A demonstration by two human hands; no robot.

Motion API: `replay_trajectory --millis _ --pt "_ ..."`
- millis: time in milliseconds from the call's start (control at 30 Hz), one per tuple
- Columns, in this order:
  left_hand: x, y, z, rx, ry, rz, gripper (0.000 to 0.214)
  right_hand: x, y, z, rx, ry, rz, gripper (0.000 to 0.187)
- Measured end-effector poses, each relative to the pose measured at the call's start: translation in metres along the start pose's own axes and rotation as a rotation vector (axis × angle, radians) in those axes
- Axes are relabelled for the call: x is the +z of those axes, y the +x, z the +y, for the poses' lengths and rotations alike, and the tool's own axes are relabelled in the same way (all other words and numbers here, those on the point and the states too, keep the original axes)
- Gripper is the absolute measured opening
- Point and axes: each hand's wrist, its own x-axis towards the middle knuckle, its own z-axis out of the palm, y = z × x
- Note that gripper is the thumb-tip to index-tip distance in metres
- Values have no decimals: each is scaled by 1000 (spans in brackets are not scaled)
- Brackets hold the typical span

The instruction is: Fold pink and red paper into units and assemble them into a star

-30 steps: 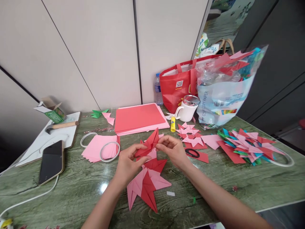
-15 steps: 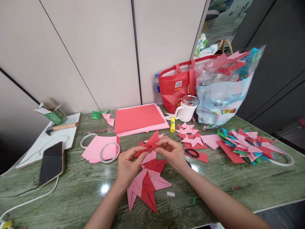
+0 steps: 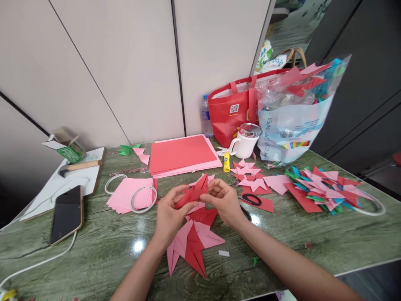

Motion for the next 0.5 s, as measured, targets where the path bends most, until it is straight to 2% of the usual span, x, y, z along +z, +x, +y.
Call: replay_trajectory --millis 133,333,433,500 --pt "0 2 -2 -60 -34 28 29 1 -2 -2 23 12 -16 39" --pt "3 1 -6 -70 -194 -22 28 1 -4 -1 50 5 1 32" --pt "1 3 -5 -75 -186 -46 28 1 -3 -1 70 -7 9 30" --pt "0 4 -4 -76 -133 -34 28 1 -2 -2 74 -4 -30 27"
